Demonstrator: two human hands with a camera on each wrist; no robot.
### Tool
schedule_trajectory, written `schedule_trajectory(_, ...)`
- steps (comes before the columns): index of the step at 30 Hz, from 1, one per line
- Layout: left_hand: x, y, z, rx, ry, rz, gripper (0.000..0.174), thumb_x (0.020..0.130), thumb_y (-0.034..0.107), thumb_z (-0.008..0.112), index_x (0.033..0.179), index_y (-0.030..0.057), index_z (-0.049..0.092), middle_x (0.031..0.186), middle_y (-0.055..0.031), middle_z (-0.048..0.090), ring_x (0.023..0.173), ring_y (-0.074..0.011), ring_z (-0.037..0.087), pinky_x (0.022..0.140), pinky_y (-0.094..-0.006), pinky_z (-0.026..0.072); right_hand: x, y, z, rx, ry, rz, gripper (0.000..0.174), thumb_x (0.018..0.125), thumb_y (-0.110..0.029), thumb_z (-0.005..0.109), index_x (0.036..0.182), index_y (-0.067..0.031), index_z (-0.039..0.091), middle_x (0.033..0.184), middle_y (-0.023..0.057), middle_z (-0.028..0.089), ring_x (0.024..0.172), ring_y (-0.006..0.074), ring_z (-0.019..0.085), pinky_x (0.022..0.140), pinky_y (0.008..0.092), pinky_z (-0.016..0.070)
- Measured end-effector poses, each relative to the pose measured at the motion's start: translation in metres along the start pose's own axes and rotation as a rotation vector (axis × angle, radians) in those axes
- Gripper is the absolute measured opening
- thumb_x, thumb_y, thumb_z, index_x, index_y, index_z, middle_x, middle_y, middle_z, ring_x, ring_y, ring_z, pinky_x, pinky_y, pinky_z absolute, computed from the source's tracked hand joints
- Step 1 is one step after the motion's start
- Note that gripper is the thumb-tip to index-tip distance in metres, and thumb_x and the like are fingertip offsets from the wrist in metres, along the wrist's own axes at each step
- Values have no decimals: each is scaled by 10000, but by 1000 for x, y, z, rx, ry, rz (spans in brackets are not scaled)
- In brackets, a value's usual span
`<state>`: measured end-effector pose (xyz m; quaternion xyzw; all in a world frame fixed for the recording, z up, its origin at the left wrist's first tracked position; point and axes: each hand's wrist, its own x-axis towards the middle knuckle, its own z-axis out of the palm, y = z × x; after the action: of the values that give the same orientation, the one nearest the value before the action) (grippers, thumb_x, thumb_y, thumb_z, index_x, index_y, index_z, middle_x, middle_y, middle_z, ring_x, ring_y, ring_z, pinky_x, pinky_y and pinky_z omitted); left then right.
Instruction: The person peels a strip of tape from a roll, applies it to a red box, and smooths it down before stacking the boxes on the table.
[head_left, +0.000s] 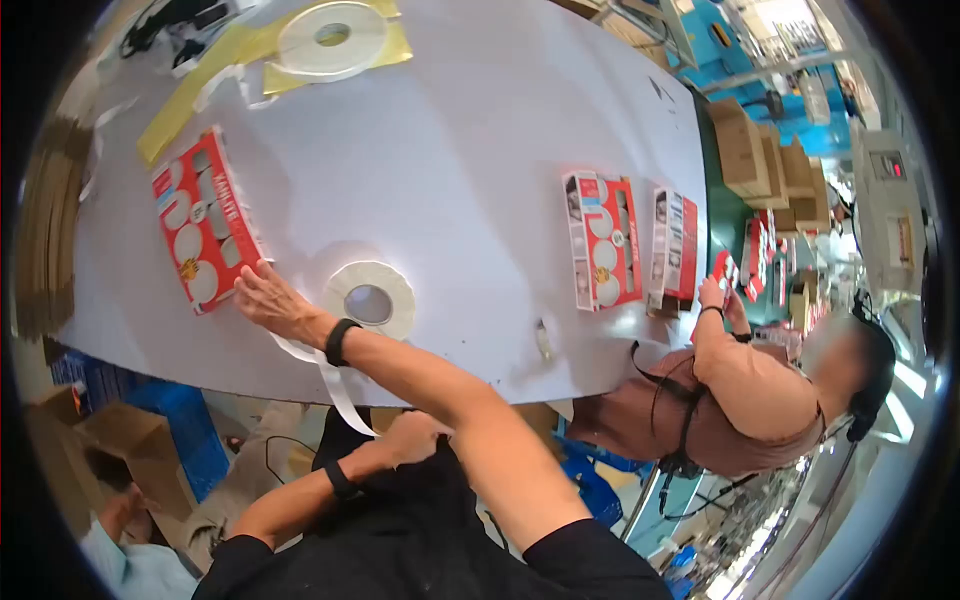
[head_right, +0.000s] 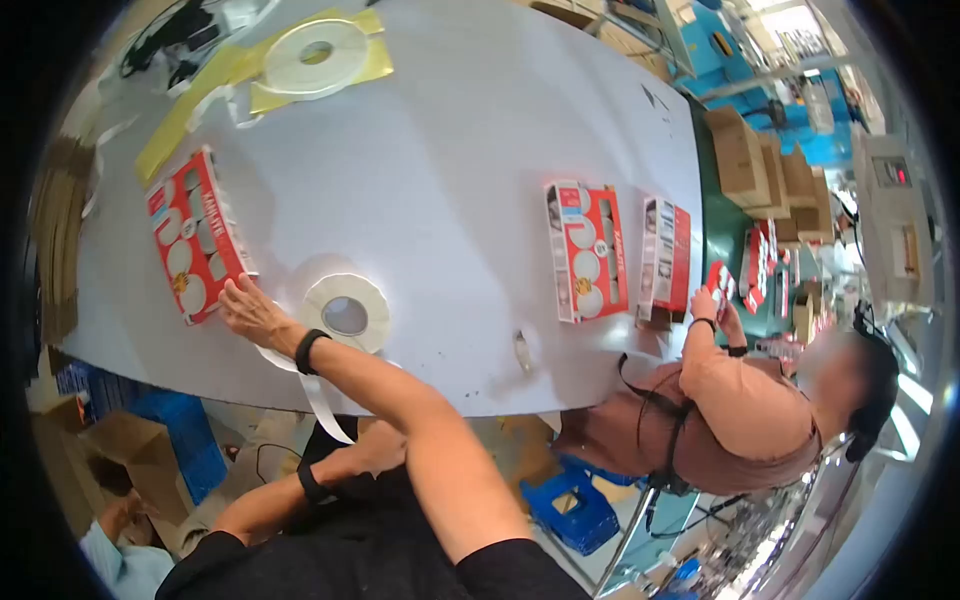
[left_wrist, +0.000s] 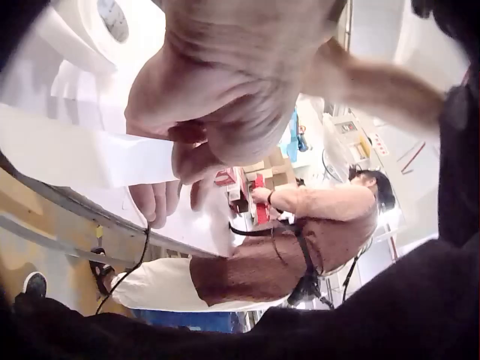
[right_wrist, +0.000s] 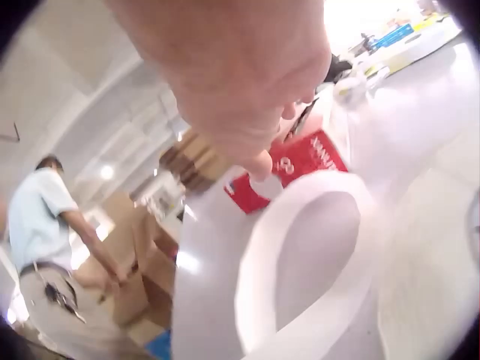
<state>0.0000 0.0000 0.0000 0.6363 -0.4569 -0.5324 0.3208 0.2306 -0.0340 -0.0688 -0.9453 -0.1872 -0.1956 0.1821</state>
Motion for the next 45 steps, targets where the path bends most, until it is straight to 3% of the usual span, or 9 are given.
schedule_trajectory(4,48,-56,-57,-416,42,-154,355,944,22,506,1203,37,749,1036,-162,774,933,-248,737,816,-377,586,-63,106,-136,240,171,329,245,902,-72,642,1136,-63,714,1173,149,701,1093,338,666,948,443,549)
schedule_trajectory(9,105,19,-46,-740,337,-122,357,1036,65,503,1337,-54,654,1236,-128,732,1066,-216,720,895,-330,581,-364,180,-310,111,670,1276,295,1047,-215,577,1236,-18,688,1124,187,687,1028,334,652,948,433,518)
schedule_trajectory(11,158,36,-33,-704,359,-89,388,1055,109,536,1400,-53,606,1320,-149,696,1131,-225,702,914,-330,576,-500,212,-354,-130,565,1556,425,1061,-304,585,1337,16,629,1272,204,688,1182,316,654,1016,417,503)
schedule_trajectory(16,314,60,21,-285,431,-52,639,1030,359,625,1510,-39,488,1405,-218,641,1275,-297,629,1076,-393,478,-657,288,-329,180,855,1475,525,1081,-326,572,1459,37,536,1353,185,663,1192,283,650,1024,381,499)
schedule_trajectory(25,317,158,-13,-84,963,-154,624,1033,456,607,1436,-20,585,1213,-227,715,1056,-287,695,905,-384,520,-458,202,-383,550,634,1173,700,932,-220,802,1544,-73,496,1259,90,546,1145,203,576,1008,367,505)
schedule_trajectory(30,227,244,-95,107,1124,-111,496,1059,469,569,1081,24,786,672,-151,661,597,-285,600,626,-415,479,-369,171,-465,374,425,846,852,772,-192,928,1518,-100,527,1231,82,537,1077,199,585,935,362,531)
schedule_trajectory(36,178,250,-139,164,910,-295,509,1043,461,637,1032,-28,779,729,-128,737,655,-159,703,654,-323,546,-324,187,-483,445,370,742,734,739,-181,946,1378,-44,612,1259,74,626,879,159,633,747,299,546)
schedule_trajectory(42,181,237,-162,619,1070,456,614,848,320,863,1340,11,661,1330,-186,703,1246,-276,663,1021,-389,509,-293,199,-478,447,303,851,683,761,-204,937,1352,-30,642,1209,57,655,898,142,660,775,289,531)
schedule_trajectory(45,191,224,-172,681,852,432,770,755,298,917,1421,58,614,1457,-147,628,1399,-316,542,1149,-438,407,-273,192,-471,462,275,867,713,774,-226,931,1386,-22,626,1266,59,652,965,147,674,818,292,537)
